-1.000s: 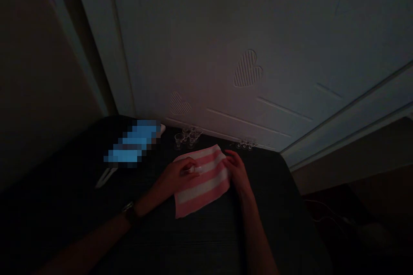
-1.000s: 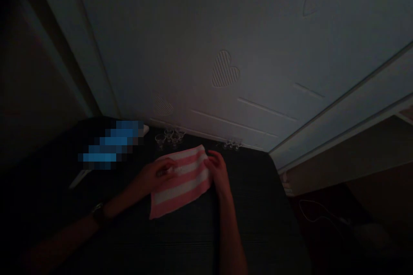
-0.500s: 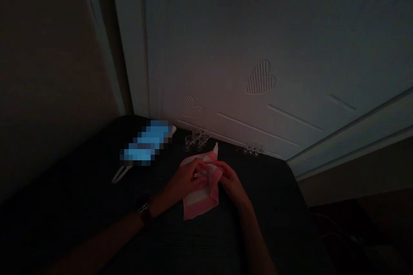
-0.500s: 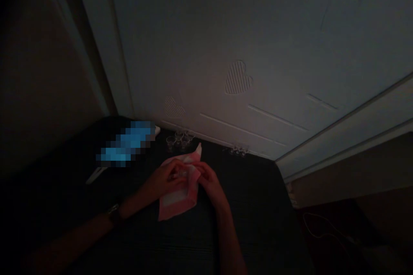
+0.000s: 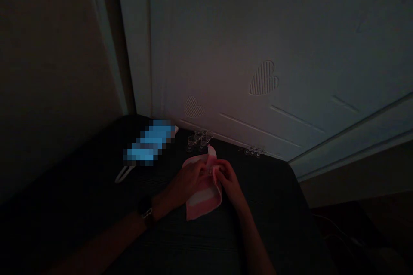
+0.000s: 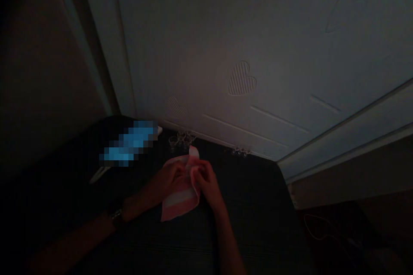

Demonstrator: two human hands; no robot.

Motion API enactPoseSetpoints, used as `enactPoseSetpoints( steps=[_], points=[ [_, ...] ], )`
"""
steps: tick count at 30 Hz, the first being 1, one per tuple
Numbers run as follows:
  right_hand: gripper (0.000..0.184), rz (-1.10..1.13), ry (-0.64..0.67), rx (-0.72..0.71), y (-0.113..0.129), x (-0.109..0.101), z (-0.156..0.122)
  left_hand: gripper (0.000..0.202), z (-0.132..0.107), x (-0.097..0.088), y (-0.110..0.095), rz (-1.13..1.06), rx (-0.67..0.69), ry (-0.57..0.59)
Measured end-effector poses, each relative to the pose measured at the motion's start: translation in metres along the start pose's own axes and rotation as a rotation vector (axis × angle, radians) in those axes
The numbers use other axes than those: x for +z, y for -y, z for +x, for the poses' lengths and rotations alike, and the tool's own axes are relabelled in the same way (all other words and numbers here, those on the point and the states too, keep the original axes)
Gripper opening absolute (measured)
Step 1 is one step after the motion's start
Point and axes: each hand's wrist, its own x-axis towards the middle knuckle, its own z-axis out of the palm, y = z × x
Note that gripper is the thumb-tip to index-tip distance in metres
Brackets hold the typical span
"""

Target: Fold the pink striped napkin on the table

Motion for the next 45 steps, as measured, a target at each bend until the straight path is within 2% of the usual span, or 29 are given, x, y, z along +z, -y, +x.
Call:
enactPoseSetpoints(
  steps=[5, 10, 13, 20, 23, 26, 30, 34, 36, 41, 45],
  points=[
    [0.027, -0.094, 0.001, 0.005, -0.001, 0.005, -0.002, 0.014, 0.000, 0.000, -0.002, 0.038, -0.012, 0.033],
    [0.025, -0.390, -0.117, -0.075, -0.005, 0.007, -0.001, 0.009, -0.002, -0.001, -0.001, 0.123, 0.088, 0.088],
    [0.025, -0.497, -0.139, -0.096, -0.009, 0.005, -0.001, 0.012, -0.003, -0.002, 0.000, 0.162, 0.128, 0.107],
    [0.025, -0.557, -0.174, -0.068, -0.013, 0.006, 0.002, 0.017, -0.003, -0.005, -0.002, 0.125, 0.094, 0.131],
    [0.025, -0.547, -0.144, -0.082, -0.013, 0.007, 0.003, 0.025, -0.003, -0.005, -0.002, 0.090, 0.079, 0.174],
    [0.025, -0.534, -0.127, -0.090, -0.013, 0.007, 0.003, 0.032, -0.004, -0.004, -0.001, 0.105, 0.184, 0.210],
    [0.025, -0.454, -0.163, -0.084, -0.013, 0.007, 0.002, 0.024, -0.004, -0.001, -0.002, 0.214, 0.415, 0.232],
    [0.024, -0.408, -0.205, -0.068, -0.013, 0.008, 0.003, 0.014, -0.005, 0.000, -0.005, 0.235, 0.483, 0.228],
    [0.023, -0.390, -0.224, -0.067, -0.013, 0.009, 0.003, 0.016, -0.006, -0.001, -0.005, 0.238, 0.462, 0.189],
    [0.022, -0.310, -0.310, -0.075, -0.016, 0.011, 0.006, 0.021, -0.005, -0.004, -0.002, 0.226, 0.312, 0.143],
    [0.018, -0.279, -0.387, -0.048, -0.020, 0.008, 0.009, 0.023, -0.002, -0.001, 0.000, 0.079, 0.164, 0.105]
  ],
)
